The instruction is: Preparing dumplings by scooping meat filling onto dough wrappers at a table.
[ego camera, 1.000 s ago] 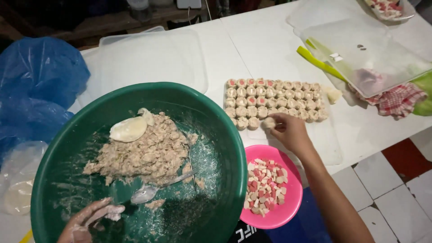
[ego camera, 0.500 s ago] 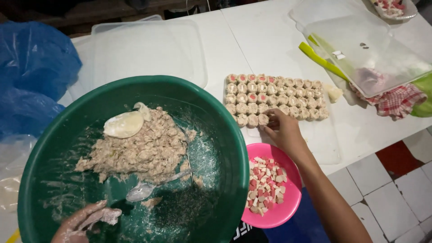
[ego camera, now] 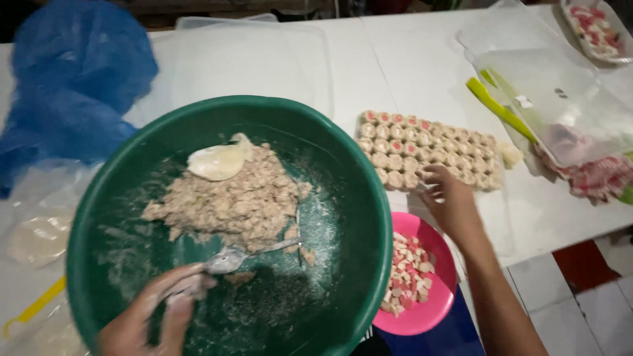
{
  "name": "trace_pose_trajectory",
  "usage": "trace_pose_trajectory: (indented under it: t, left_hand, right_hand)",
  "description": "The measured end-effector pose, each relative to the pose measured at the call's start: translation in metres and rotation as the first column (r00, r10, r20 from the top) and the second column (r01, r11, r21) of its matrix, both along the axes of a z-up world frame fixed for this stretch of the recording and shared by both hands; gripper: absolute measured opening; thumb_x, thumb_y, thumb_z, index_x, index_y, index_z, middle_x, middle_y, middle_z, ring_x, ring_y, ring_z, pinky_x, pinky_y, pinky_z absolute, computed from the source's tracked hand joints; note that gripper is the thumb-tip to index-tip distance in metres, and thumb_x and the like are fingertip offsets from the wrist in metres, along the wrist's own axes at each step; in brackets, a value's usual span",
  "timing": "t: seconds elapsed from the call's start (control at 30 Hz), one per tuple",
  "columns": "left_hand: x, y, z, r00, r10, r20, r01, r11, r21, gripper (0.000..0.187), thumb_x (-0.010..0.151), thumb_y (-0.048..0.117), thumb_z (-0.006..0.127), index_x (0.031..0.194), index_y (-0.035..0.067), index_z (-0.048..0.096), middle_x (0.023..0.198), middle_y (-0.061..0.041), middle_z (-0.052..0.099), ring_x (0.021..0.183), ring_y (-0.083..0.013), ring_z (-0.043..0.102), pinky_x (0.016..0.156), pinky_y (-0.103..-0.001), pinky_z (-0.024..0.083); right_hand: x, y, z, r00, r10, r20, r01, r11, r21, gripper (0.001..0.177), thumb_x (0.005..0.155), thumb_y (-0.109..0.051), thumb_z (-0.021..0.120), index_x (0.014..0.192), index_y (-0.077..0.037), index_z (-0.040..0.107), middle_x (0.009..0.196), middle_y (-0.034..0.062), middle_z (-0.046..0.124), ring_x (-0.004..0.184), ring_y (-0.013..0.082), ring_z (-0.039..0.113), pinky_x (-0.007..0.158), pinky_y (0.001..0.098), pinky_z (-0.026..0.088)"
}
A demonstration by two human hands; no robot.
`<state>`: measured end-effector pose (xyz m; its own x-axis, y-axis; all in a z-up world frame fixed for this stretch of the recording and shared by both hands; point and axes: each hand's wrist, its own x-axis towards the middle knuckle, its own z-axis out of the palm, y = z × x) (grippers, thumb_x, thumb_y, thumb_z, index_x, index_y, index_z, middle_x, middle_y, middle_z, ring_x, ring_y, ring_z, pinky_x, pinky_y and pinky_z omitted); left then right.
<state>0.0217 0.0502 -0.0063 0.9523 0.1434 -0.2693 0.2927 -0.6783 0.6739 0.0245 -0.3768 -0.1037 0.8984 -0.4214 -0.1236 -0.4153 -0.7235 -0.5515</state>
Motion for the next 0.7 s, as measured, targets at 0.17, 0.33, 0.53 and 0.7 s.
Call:
trace_pose_trajectory:
  t: [0.17,0.33,0.53,0.7]
  left_hand:
    - [0.039,0.017,-0.039,0.845,-0.524,0.106,0.517,0.851,0.089,0.05,0.086,0.048,0.062,0.129,0.021,0.066,0.138,-0.002,0.064,0.127,-0.0214,0.057,0.104,-0.039,0.041]
    - [0.12,-0.015,-0.017,0.695,-0.679,0.236,0.646,0.734,0.21,0.021,0.086,0.007,0.067,0.107,0.011,0.066,0.117,-0.012,0.066,0.109,-0.026,0.063,0.093,-0.041,0.052]
    - [0.201,-0.016,-0.095,0.487,-0.794,0.364,0.594,0.607,0.528,0.028,0.073,0.017,0.085,0.096,0.008,0.073,0.096,-0.011,0.069,0.097,-0.0335,0.067,0.08,-0.045,0.055]
    - [0.191,-0.008,-0.072,0.66,-0.657,0.365,0.504,0.747,0.432,0.023,0.078,0.023,0.084,0.095,0.009,0.076,0.088,-0.012,0.074,0.09,-0.0369,0.073,0.078,-0.044,0.062]
  right_hand:
    - [-0.013,0.031,0.065,0.937,0.174,0.303,-0.151,0.984,-0.099,0.044,0.085,-0.011,0.077,0.126,-0.003,0.063,0.103,0.0128,0.075,0.088,0.0196,0.072,0.08,0.0304,0.059]
    - [-0.005,0.124,0.131,0.851,0.518,0.087,-0.505,0.853,-0.131,0.041,0.081,-0.022,0.075,0.121,-0.015,0.067,0.106,0.0024,0.078,0.082,0.0124,0.075,0.071,0.025,0.064]
    - [0.026,0.204,0.119,0.536,0.729,-0.426,-0.837,0.524,-0.158,0.046,0.091,-0.037,0.068,0.132,-0.018,0.062,0.128,0.0098,0.066,0.102,0.0297,0.074,0.088,0.0452,0.059]
    - [0.045,0.232,0.055,0.428,0.697,-0.575,-0.903,0.3,-0.308,0.038,0.086,-0.034,0.071,0.121,-0.02,0.068,0.106,0.0091,0.072,0.095,0.0328,0.073,0.075,0.0433,0.059]
